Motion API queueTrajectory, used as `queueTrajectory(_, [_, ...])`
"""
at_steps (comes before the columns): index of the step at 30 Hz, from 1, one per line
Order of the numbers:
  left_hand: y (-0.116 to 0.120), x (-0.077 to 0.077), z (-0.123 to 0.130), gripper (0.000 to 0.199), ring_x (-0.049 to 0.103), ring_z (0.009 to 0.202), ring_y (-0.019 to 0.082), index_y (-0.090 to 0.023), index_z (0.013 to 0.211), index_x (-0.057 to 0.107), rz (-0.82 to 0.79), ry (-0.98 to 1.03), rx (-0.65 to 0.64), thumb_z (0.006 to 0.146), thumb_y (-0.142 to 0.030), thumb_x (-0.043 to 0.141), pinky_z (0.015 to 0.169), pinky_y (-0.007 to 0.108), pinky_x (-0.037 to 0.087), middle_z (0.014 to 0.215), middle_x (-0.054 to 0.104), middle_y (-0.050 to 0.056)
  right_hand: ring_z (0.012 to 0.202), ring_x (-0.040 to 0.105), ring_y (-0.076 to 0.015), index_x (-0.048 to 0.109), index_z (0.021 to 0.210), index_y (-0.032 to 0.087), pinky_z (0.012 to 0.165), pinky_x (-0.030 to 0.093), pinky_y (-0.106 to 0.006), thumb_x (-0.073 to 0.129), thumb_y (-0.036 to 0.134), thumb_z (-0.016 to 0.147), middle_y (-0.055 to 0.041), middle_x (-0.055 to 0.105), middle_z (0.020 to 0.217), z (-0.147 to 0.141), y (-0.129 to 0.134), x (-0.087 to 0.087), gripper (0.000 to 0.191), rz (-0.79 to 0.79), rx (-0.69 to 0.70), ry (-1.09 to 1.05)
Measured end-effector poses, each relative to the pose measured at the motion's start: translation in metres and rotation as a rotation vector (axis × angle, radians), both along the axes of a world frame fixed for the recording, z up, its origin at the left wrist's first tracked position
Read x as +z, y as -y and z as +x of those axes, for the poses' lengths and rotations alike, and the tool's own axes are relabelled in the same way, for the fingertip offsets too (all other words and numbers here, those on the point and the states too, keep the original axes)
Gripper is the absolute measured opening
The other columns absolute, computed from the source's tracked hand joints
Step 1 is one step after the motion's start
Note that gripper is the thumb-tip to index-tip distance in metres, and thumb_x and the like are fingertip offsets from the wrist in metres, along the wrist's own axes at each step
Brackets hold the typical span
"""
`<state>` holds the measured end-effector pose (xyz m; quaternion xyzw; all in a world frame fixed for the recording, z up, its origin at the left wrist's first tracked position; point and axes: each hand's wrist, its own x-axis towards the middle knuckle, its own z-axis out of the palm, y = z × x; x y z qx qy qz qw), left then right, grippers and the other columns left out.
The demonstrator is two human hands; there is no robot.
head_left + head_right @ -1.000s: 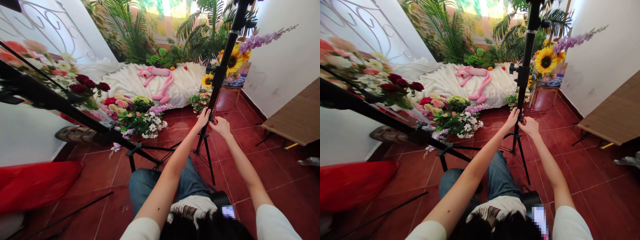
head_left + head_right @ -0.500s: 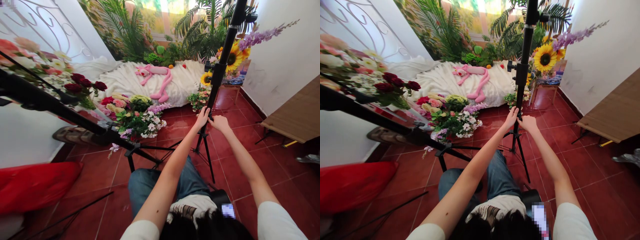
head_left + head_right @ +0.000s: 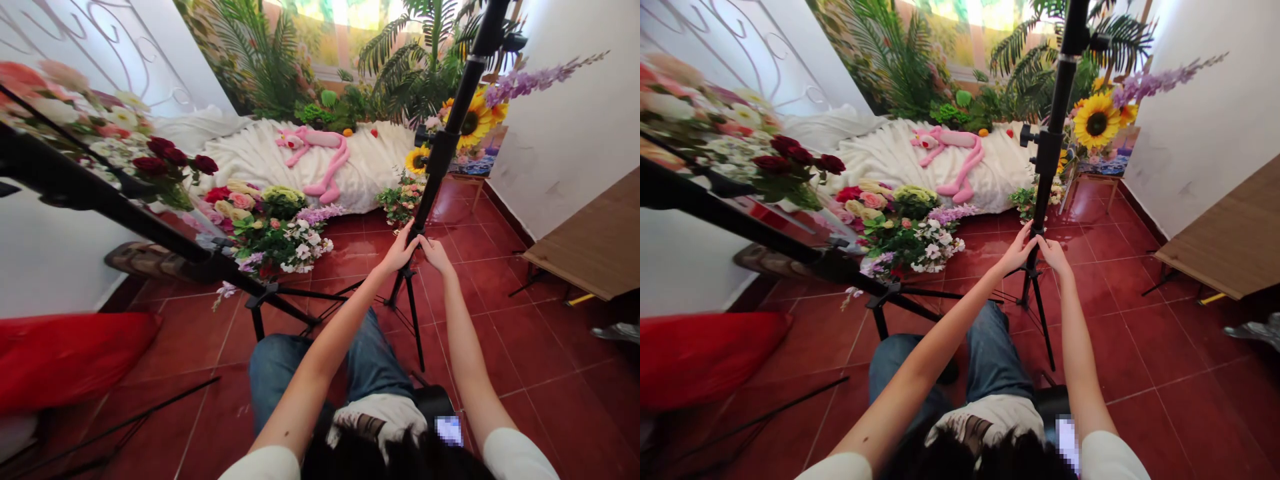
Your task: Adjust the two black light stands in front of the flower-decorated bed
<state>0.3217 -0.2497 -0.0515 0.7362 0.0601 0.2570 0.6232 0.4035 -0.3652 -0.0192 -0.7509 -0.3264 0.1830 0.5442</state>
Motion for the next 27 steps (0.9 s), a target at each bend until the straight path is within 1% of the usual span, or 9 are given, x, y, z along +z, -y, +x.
queueTrajectory(2, [-0.002, -0.015, -0.032, 0.062, 0.051, 0.139, 0.025, -0.022, 0.148, 0.042, 0.025, -0.053, -0.108, 0.093, -0.046, 0.055, 0.115, 0.043, 0.044, 0.156, 0.043, 0.016, 0.043, 0.026, -0.0065, 0.031, 0.052, 0.025, 0.043, 0.019, -0.025, 0.047, 0.094, 0.067, 0.0061, 0.03, 0.043, 0.002, 0.001, -0.001, 0.072, 0.004, 0.008, -0.004])
queueTrajectory(4, [-0.008, -0.032, -0.069, 0.06, 0.055, 0.135, 0.026, -0.02, 0.145, 0.045, 0.042, -0.148, -0.14, 0.092, -0.046, 0.056, 0.114, 0.044, 0.045, 0.153, 0.047, 0.018, 0.042, 0.028, -0.0062, 0.032, 0.051, 0.024, 0.043, 0.021, -0.025, 0.048, 0.093, 0.068, 0.0057, 0.032, 0.043, 0.003, 0.002, -0.003, 0.072, 0.009, 0.008, -0.009])
queueTrajectory(7, [-0.028, -0.049, -0.122, 0.054, 0.057, 0.134, 0.025, -0.019, 0.141, 0.048, 0.03, -0.255, -0.003, 0.092, -0.041, 0.057, 0.111, 0.043, 0.048, 0.147, 0.053, 0.017, 0.04, 0.029, -0.0066, 0.034, 0.048, 0.024, 0.041, 0.021, -0.025, 0.051, 0.09, 0.069, 0.005, 0.033, 0.041, 0.004, 0.003, -0.006, 0.071, 0.012, -0.007, -0.027])
queueTrajectory(9, [-0.053, -0.05, -0.155, 0.048, 0.06, 0.13, 0.024, -0.018, 0.134, 0.053, 0.029, -0.293, 0.175, 0.091, -0.039, 0.056, 0.107, 0.041, 0.05, 0.142, 0.057, 0.017, 0.039, 0.028, -0.0068, 0.033, 0.047, 0.024, 0.039, 0.021, -0.024, 0.052, 0.088, 0.071, 0.0048, 0.032, 0.039, 0.004, 0.004, -0.008, 0.071, 0.013, -0.006, -0.047])
queueTrajectory(12, [-0.101, -0.033, -0.204, 0.037, 0.064, 0.119, 0.021, -0.018, 0.122, 0.058, 0.062, -0.289, 0.512, 0.091, -0.038, 0.054, 0.102, 0.039, 0.052, 0.132, 0.064, 0.014, 0.037, 0.027, -0.0067, 0.032, 0.045, 0.025, 0.038, 0.021, -0.024, 0.052, 0.087, 0.072, 0.0048, 0.031, 0.038, 0.006, 0.004, -0.011, 0.071, 0.012, -0.003, -0.051])
queueTrajectory(15, [-0.147, -0.005, -0.254, 0.034, 0.068, 0.1, 0.018, -0.019, 0.112, 0.062, 0.124, -0.231, 0.844, 0.09, -0.044, 0.054, 0.089, 0.035, 0.055, 0.116, 0.07, 0.012, 0.037, 0.028, -0.007, 0.033, 0.045, 0.024, 0.038, 0.023, -0.024, 0.053, 0.086, 0.072, 0.0044, 0.032, 0.038, 0.007, 0.004, -0.013, 0.071, 0.007, -0.014, -0.034])
queueTrajectory(20, [-0.188, 0.04, -0.319, 0.037, 0.066, 0.074, 0.015, -0.02, 0.089, 0.061, 0.16, -0.053, 1.152, 0.087, -0.056, 0.055, 0.076, 0.03, 0.055, 0.081, 0.069, 0.005, 0.036, 0.028, -0.0066, 0.034, 0.043, 0.024, 0.037, 0.021, -0.025, 0.056, 0.085, 0.07, 0.0041, 0.032, 0.038, 0.008, 0.004, -0.016, 0.07, 0.014, -0.022, -0.074])
queueTrajectory(23, [-0.196, 0.058, -0.33, 0.04, 0.063, 0.072, 0.013, -0.02, 0.087, 0.057, 0.181, 0.009, 1.329, 0.086, -0.061, 0.057, 0.072, 0.027, 0.054, 0.081, 0.066, 0.003, 0.036, 0.028, -0.0067, 0.034, 0.043, 0.024, 0.037, 0.02, -0.025, 0.058, 0.084, 0.07, 0.0043, 0.031, 0.039, 0.007, 0.004, -0.015, 0.07, 0.01, -0.042, -0.091])
queueTrajectory(27, [-0.205, 0.069, -0.316, 0.046, 0.064, 0.084, 0.013, -0.021, 0.102, 0.052, 0.168, 0.113, 1.45, 0.084, -0.061, 0.063, 0.072, 0.023, 0.054, 0.103, 0.065, 0.007, 0.037, 0.026, -0.0068, 0.031, 0.041, 0.025, 0.037, 0.019, -0.026, 0.058, 0.084, 0.07, 0.0042, 0.03, 0.04, 0.007, 0.005, -0.012, 0.071, -0.002, -0.041, -0.093])
